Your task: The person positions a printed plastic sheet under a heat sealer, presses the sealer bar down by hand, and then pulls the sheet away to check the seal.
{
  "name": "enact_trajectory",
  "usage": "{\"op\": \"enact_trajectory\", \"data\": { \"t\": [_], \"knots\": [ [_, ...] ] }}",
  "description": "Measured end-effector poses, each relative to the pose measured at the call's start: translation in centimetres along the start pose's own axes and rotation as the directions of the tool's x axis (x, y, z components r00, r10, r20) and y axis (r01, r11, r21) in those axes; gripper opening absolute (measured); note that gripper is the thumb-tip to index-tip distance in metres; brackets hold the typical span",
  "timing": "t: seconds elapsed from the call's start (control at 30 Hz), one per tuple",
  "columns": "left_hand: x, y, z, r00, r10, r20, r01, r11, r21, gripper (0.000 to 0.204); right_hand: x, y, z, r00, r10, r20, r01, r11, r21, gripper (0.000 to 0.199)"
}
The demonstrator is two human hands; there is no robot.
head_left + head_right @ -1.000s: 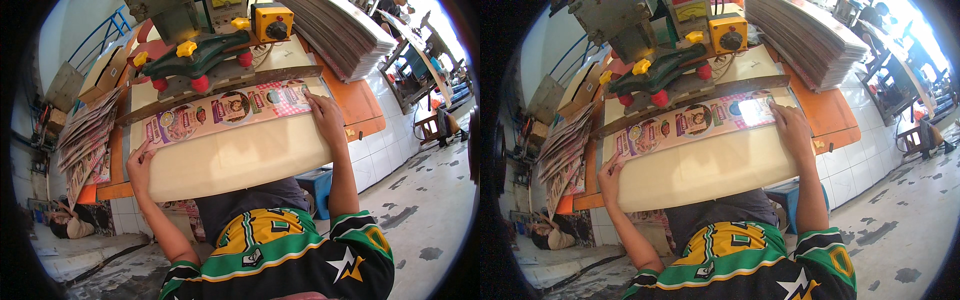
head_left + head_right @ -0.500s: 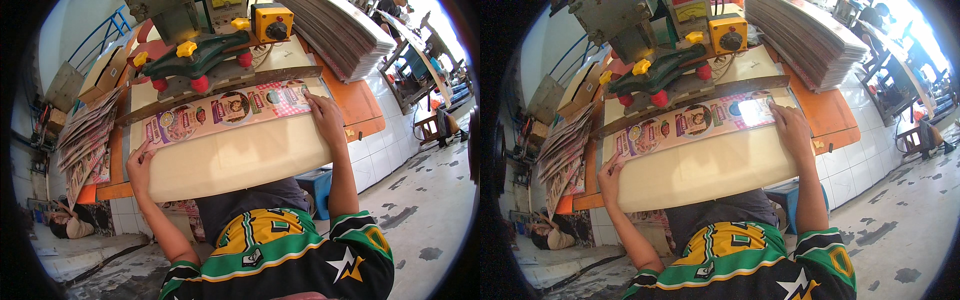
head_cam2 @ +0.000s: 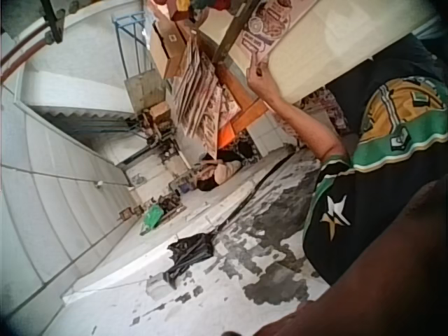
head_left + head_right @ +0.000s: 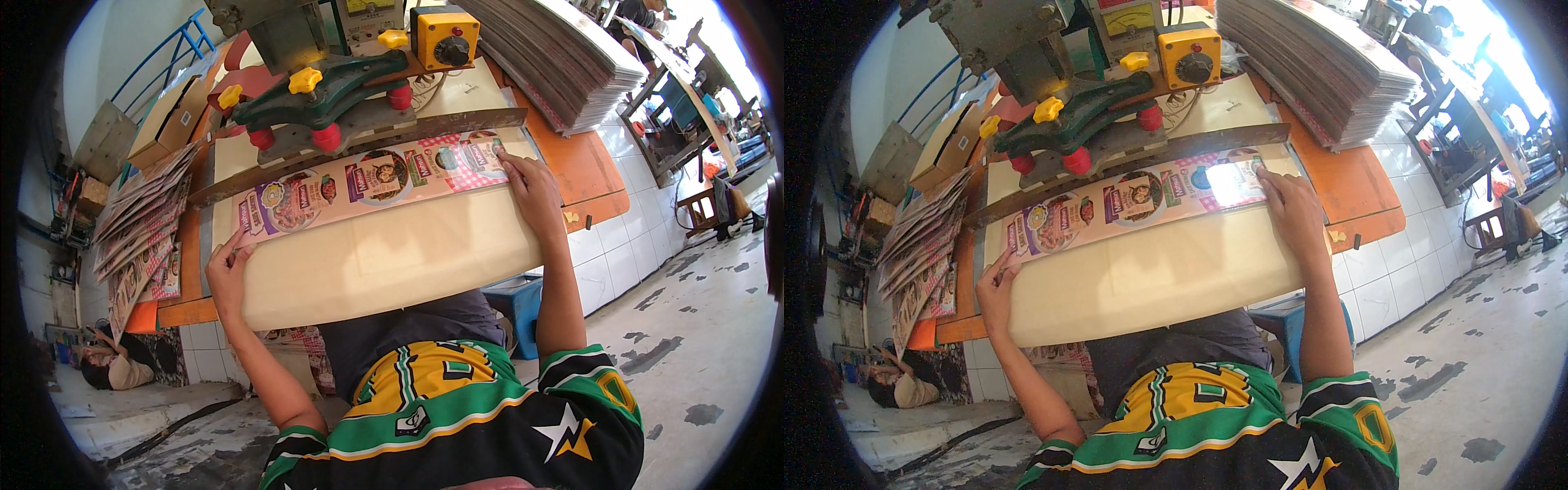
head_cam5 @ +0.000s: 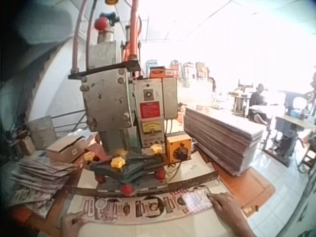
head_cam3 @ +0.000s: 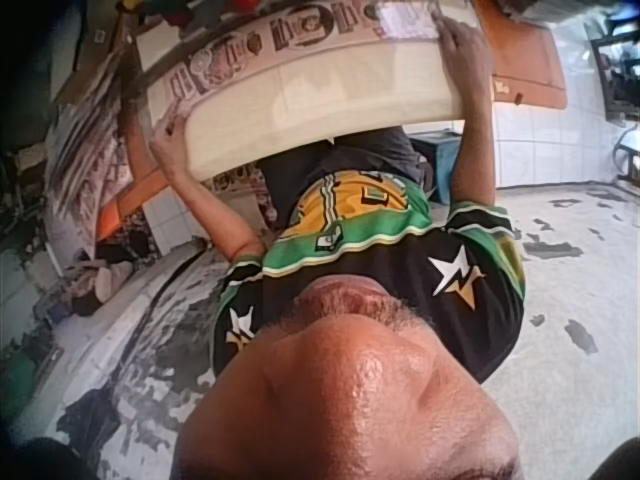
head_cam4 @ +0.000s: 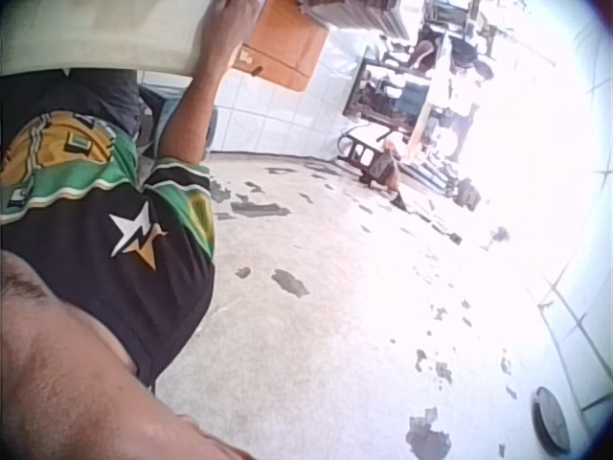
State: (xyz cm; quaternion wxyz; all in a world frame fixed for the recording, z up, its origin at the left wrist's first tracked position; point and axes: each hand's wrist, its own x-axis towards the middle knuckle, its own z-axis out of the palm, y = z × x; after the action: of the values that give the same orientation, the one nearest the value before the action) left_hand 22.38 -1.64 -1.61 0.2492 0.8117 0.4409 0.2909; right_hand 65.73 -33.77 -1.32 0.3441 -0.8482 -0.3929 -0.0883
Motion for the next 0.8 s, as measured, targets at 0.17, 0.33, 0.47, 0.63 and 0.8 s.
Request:
{"op": "enact_trajectory", "data": {
  "t": [0.17, 0.33, 0.47, 0.63, 0.8],
  "knots": [
    [0.02, -0.68, 0.13, 1.0, 0.007, -0.003, -0.006, 1.0, 0.008, 0.045, -0.01, -0.05, 0.03, 1.0, -0.007, -0.008, 0.007, 1.0, 0.003, 0.028],
    [-0.06, -0.14, 0.16, 1.0, -0.008, -0.008, 0.008, 1.0, -0.02, 0.046, 0.01, 0.08, 0.06, 1.0, -0.014, -0.006, 0.014, 1.0, 0.005, 0.028],
    [-0.02, -0.16, 0.14, 1.0, -0.014, -0.002, 0.014, 1.0, -0.026, 0.046, 0.02, -0.28, -0.2, 1.0, -0.019, 0.002, 0.019, 1.0, 0.006, 0.027],
    [-0.02, -0.07, 0.08, 1.0, -0.01, 0.002, 0.01, 1.0, -0.022, 0.046, 0.08, -0.46, -0.33, 1.0, -0.016, 0.003, 0.016, 1.0, 0.007, 0.028],
    [0.03, -0.31, 0.05, 1.0, -0.008, 0.002, 0.008, 1.0, -0.007, 0.046, 0.04, -0.48, -0.3, 1.0, -0.001, 0.005, 0.001, 1.0, 0.008, 0.028]
  ]
}}
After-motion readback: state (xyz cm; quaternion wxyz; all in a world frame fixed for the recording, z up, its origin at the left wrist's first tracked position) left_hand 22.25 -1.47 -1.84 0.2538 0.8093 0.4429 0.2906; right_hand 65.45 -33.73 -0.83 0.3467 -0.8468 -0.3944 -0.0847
